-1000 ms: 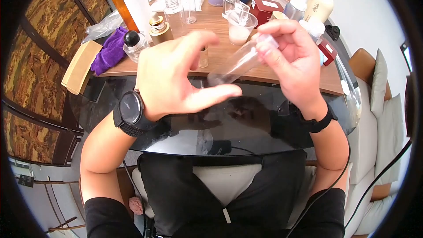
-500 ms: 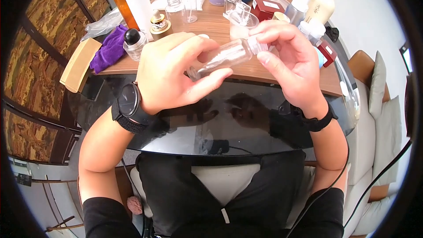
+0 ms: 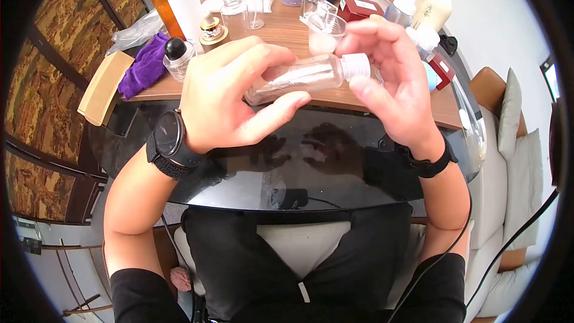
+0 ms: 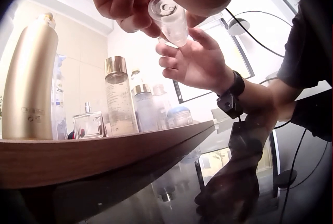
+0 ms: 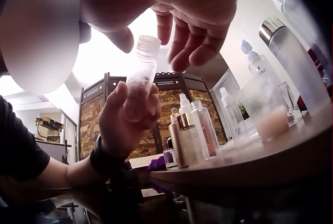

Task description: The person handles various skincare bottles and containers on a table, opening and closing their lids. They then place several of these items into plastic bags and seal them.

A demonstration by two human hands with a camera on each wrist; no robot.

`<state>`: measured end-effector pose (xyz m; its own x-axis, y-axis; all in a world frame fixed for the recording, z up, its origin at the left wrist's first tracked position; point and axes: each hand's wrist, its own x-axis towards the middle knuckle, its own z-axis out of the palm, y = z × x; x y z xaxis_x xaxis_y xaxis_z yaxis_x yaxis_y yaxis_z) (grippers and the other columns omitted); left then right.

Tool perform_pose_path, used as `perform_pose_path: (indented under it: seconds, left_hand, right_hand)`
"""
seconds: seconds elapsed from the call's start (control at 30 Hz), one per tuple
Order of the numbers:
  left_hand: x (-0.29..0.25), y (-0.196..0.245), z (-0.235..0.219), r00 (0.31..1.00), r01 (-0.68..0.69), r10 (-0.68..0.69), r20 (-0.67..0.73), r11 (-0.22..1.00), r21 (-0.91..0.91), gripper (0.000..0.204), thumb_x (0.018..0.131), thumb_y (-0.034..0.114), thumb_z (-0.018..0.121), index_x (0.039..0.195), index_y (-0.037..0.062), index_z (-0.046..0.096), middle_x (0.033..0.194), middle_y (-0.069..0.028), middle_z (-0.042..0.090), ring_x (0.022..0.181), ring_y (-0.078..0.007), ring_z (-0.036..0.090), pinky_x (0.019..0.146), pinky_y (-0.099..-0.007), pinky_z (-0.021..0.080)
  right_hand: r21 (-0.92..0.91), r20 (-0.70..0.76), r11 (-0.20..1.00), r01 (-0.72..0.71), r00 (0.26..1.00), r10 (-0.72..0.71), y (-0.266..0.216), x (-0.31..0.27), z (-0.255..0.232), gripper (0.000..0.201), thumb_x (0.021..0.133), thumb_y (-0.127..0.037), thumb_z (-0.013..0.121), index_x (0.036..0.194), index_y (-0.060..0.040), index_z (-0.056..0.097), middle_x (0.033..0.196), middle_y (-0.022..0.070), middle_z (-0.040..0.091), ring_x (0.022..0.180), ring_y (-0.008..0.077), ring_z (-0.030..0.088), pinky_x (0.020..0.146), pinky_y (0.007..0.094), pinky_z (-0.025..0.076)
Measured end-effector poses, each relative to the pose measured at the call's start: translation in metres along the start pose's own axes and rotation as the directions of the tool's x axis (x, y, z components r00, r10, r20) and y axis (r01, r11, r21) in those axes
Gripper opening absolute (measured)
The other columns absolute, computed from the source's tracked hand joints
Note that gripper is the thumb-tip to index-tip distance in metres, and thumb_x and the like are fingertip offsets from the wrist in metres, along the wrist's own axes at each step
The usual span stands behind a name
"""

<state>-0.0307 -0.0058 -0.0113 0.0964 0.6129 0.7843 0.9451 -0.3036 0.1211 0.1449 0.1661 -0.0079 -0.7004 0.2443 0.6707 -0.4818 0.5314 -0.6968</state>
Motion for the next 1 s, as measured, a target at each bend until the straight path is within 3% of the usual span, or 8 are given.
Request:
perform_pose_path:
  seconds: [0.07, 0.17, 0.27, 0.47, 0.57, 0.9, 0.97, 1.0]
  left_hand:
    - [0.000, 0.000, 0.001, 1.000, 0.008, -0.008, -0.006, 1.000, -0.007, 0.032, 0.078, 0.024, 0.079, 0.097, 0.0016, 0.066, 0.076, -0.0100, 0.062, 0.065, -0.0250, 0.061, 0.058, -0.0326, 0.049]
    - [0.001, -0.002, -0.001, 1.000, 0.014, -0.014, 0.011, 0.999, -0.035, 0.027, 0.081, 0.024, 0.077, 0.092, 0.0026, 0.066, 0.073, -0.0096, 0.061, 0.062, -0.0260, 0.061, 0.056, -0.0338, 0.049]
    - [0.000, -0.003, -0.004, 0.998, 0.049, -0.046, 0.043, 0.995, -0.089, 0.022, 0.082, 0.022, 0.074, 0.088, 0.0028, 0.065, 0.072, -0.0095, 0.061, 0.060, -0.0263, 0.060, 0.055, -0.0341, 0.048]
    - [0.000, -0.001, -0.005, 0.994, 0.097, -0.088, 0.065, 0.985, -0.140, 0.019, 0.082, 0.020, 0.073, 0.083, 0.0030, 0.064, 0.069, -0.0091, 0.059, 0.058, -0.0259, 0.058, 0.054, -0.0333, 0.046]
    - [-0.001, -0.003, -0.003, 0.997, 0.069, -0.062, 0.053, 0.987, -0.145, 0.021, 0.082, 0.021, 0.074, 0.084, 0.0032, 0.063, 0.070, -0.0090, 0.060, 0.057, -0.0247, 0.058, 0.053, -0.0323, 0.046]
    - [-0.005, 0.004, -0.002, 0.991, 0.128, -0.123, 0.045, 0.981, -0.144, 0.041, 0.080, 0.023, 0.082, 0.104, -0.0017, 0.061, 0.089, -0.0101, 0.066, 0.074, -0.0165, 0.066, 0.068, -0.0265, 0.052]
    - [-0.006, 0.000, 0.002, 0.990, 0.131, -0.138, -0.025, 0.972, -0.194, 0.040, 0.079, 0.025, 0.083, 0.102, 0.0011, 0.061, 0.082, -0.0101, 0.067, 0.071, -0.0202, 0.069, 0.065, -0.0287, 0.054]
    - [-0.005, -0.001, 0.004, 0.987, 0.130, -0.147, -0.060, 0.967, -0.219, 0.040, 0.079, 0.026, 0.084, 0.101, 0.0024, 0.061, 0.079, -0.0101, 0.068, 0.069, -0.0220, 0.071, 0.064, -0.0298, 0.055]
  right_hand:
    - [0.019, 0.069, 0.980, -0.198, 0.978, 0.196, -0.003, -0.004, -0.008, 0.032, 0.083, 0.001, 0.069, 0.114, -0.0020, 0.062, 0.113, 0.0077, 0.061, 0.097, 0.0146, 0.056, 0.085, 0.0303, 0.046]
    - [-0.031, 0.051, 0.982, 0.186, 0.981, -0.185, 0.008, -0.001, -0.006, 0.026, 0.080, 0.003, 0.068, 0.105, -0.0031, 0.064, 0.108, 0.0085, 0.065, 0.096, 0.0174, 0.059, 0.085, 0.0321, 0.048]
    - [-0.224, 0.100, 0.888, 0.402, 0.916, -0.390, 0.007, 0.005, -0.013, 0.020, 0.078, 0.004, 0.069, 0.095, -0.0042, 0.064, 0.106, 0.0113, 0.067, 0.097, 0.0199, 0.061, 0.087, 0.0319, 0.048]
    - [-0.143, 0.097, 0.920, 0.365, 0.930, -0.354, 0.010, 0.004, -0.013, 0.020, 0.078, 0.006, 0.069, 0.093, -0.0054, 0.065, 0.110, 0.0132, 0.067, 0.098, 0.0202, 0.062, 0.088, 0.0312, 0.048]
    - [-0.016, 0.026, 0.972, 0.236, 0.972, -0.235, 0.009, -0.002, -0.005, 0.016, 0.081, 0.003, 0.071, 0.094, -0.0039, 0.065, 0.114, 0.0130, 0.068, 0.099, 0.0174, 0.062, 0.088, 0.0294, 0.049]
    - [-0.208, 0.073, 0.978, 0.013, 0.997, 0.003, -0.004, -0.004, -0.019, 0.035, 0.084, -0.011, 0.078, 0.115, -0.0014, 0.067, 0.089, 0.0062, 0.072, 0.080, 0.0109, 0.065, 0.076, 0.0247, 0.050]
    - [-0.207, 0.133, 0.978, -0.002, 0.991, 0.030, -0.003, -0.002, -0.024, 0.037, 0.082, -0.016, 0.081, 0.114, -0.0023, 0.068, 0.088, 0.0063, 0.071, 0.078, 0.0116, 0.065, 0.073, 0.0255, 0.050]
    - [-0.195, 0.070, 0.977, 0.082, 0.995, -0.070, -0.002, 0.000, -0.020, 0.037, 0.082, -0.018, 0.081, 0.113, -0.0023, 0.067, 0.086, 0.0059, 0.070, 0.075, 0.0121, 0.064, 0.070, 0.0262, 0.049]
